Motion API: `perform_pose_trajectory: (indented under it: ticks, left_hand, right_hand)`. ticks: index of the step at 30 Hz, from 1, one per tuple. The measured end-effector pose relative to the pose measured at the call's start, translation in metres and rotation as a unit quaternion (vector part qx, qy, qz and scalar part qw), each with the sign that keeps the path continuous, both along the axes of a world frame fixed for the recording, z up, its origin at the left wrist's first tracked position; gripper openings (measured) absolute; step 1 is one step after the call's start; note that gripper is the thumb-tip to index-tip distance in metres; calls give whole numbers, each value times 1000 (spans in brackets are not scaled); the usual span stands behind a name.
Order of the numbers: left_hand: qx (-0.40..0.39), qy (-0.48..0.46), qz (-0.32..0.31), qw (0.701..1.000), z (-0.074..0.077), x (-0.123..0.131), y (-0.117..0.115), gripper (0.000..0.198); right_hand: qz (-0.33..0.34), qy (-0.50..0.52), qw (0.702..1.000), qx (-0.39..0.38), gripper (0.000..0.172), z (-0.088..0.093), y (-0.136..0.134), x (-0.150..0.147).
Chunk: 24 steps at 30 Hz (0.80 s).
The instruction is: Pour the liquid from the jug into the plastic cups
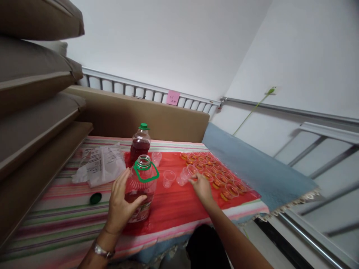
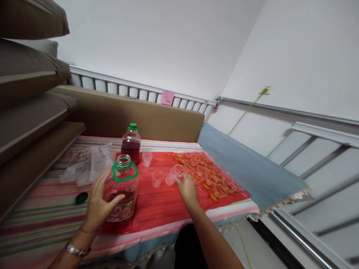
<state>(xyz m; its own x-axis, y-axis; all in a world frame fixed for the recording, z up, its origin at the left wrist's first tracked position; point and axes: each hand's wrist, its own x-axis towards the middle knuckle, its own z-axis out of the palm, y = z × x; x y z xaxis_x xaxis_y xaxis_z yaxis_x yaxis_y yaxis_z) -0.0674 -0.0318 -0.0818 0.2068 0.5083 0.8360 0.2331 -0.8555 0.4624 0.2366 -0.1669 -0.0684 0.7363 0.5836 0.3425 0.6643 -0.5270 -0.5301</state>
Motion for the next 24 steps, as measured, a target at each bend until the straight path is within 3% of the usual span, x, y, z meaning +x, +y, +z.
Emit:
perform_pose_trajectory:
  ticks: [8,18,24]
  left_hand:
    - [6,1,9,1000,0,-2,0,82]
    - [6,1,6,1000,-1,-2,1,82]
    - [0,3,5,1000,-1,-2,0,83]
  right_hand:
    - [20,66,996,-57,4,-19,8,-14]
    - [47,68,996,-44,10,-6,-2,-14]
    - [31,44,998,-31,4,-3,-3,-14]
